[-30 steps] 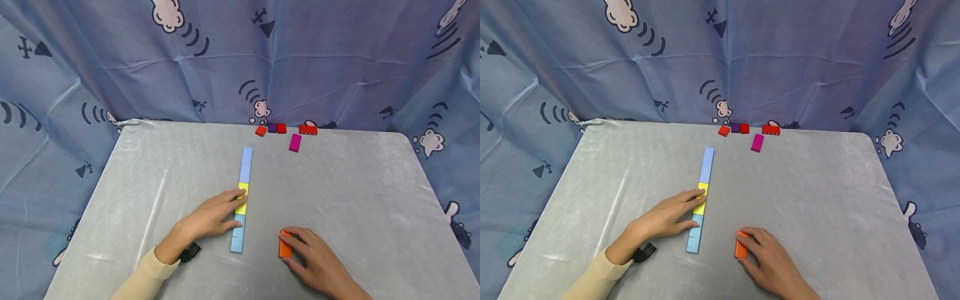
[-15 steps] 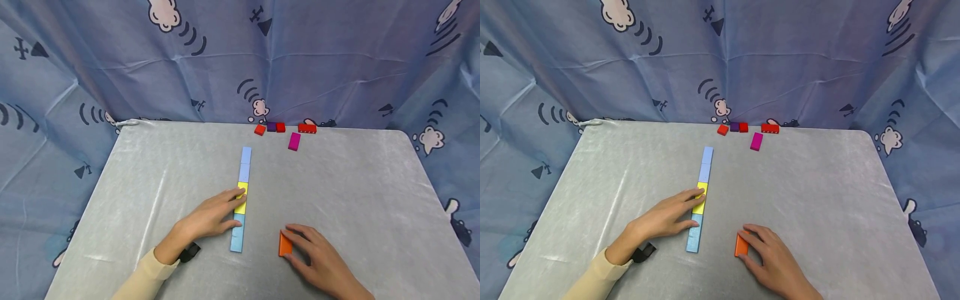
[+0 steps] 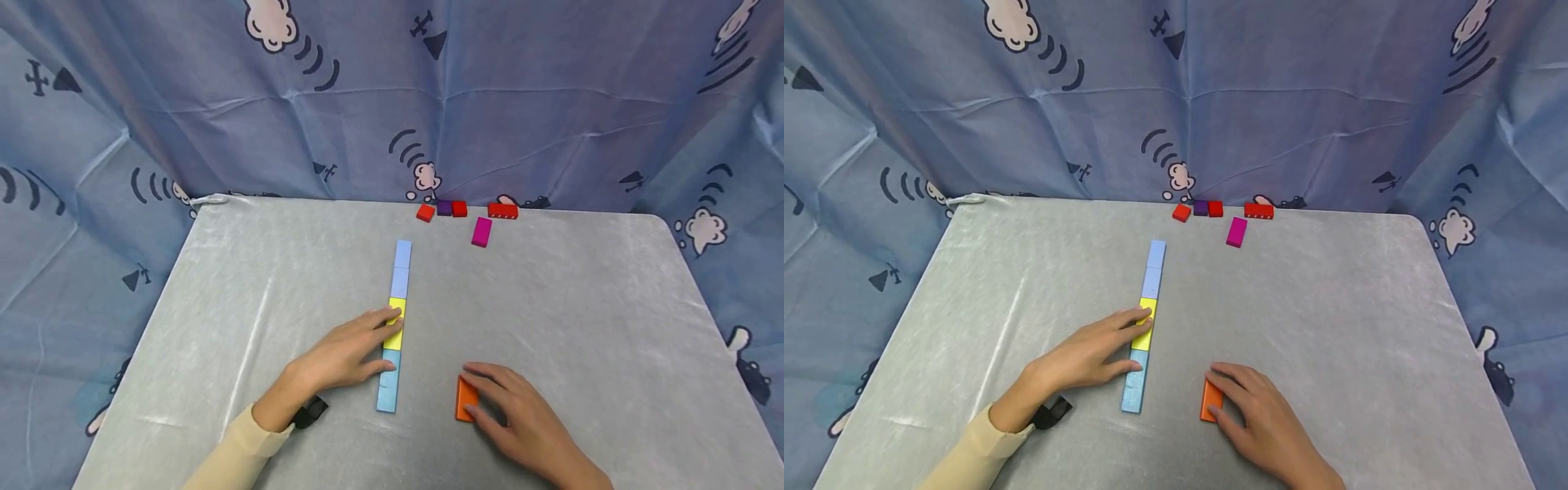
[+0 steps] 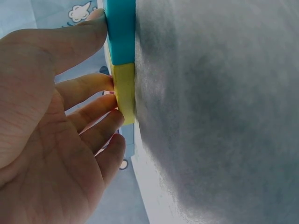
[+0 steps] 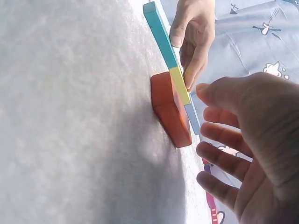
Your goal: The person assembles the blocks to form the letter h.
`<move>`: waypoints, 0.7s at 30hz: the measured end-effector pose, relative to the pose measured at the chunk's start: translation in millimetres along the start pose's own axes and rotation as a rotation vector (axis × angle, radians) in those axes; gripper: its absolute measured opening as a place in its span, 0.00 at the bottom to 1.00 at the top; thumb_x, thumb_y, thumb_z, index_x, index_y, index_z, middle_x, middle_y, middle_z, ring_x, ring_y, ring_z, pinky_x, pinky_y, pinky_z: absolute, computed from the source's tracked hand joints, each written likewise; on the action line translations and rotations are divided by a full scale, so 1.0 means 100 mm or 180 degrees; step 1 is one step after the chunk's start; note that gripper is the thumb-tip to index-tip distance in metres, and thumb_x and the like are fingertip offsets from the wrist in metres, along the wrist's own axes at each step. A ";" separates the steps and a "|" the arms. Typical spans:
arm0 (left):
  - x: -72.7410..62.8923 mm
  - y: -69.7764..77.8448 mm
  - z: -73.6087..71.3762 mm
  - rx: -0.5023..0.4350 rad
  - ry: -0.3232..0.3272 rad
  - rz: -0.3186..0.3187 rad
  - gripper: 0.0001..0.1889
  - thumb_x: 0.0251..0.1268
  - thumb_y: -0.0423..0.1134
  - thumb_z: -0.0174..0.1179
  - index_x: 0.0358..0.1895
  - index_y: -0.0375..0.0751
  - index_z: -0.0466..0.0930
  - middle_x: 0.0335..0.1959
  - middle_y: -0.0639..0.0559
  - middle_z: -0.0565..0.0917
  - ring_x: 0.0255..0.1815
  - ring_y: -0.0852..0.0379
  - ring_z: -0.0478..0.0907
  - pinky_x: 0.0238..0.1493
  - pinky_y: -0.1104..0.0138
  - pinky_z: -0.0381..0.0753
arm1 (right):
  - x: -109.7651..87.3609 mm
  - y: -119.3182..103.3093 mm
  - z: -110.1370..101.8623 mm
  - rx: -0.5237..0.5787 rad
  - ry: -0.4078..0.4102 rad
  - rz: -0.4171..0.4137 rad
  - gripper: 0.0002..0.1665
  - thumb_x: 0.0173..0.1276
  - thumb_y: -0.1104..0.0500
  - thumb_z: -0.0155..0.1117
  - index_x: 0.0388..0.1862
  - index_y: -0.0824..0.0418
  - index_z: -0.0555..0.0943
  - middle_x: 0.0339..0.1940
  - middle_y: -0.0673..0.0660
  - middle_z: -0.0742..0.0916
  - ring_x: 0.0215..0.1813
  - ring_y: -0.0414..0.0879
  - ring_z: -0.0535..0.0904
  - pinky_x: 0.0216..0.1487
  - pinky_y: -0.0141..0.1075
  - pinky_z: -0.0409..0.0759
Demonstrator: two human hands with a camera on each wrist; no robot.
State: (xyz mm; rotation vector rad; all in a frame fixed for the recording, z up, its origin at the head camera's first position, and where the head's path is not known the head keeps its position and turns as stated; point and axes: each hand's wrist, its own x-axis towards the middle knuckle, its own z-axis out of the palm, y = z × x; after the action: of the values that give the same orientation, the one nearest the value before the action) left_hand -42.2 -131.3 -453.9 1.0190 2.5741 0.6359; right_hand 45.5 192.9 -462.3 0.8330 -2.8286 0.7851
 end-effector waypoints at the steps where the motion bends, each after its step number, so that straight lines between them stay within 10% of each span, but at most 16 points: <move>1: 0.00 0.00 0.00 0.0000 0.0005 0.0004 0.40 0.73 0.51 0.68 0.81 0.38 0.66 0.84 0.44 0.65 0.85 0.45 0.63 0.85 0.52 0.67 | 0.01 0.00 0.00 0.0005 -0.0006 -0.0015 0.35 0.58 0.58 0.84 0.66 0.50 0.85 0.67 0.45 0.86 0.64 0.44 0.84 0.71 0.19 0.69; 21: -0.01 0.00 -0.01 -0.0035 -0.0054 -0.0074 0.40 0.73 0.51 0.68 0.81 0.39 0.65 0.85 0.45 0.64 0.86 0.46 0.62 0.87 0.54 0.63 | 0.33 0.16 -0.15 0.0093 0.0061 -0.0239 0.33 0.59 0.61 0.83 0.65 0.54 0.86 0.65 0.50 0.86 0.63 0.47 0.84 0.73 0.14 0.63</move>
State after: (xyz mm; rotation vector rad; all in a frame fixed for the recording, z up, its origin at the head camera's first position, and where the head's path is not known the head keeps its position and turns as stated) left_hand -42.5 -132.2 -453.2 0.9854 2.5610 0.6322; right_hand 7.8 196.0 -449.0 0.9248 -2.7579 0.8211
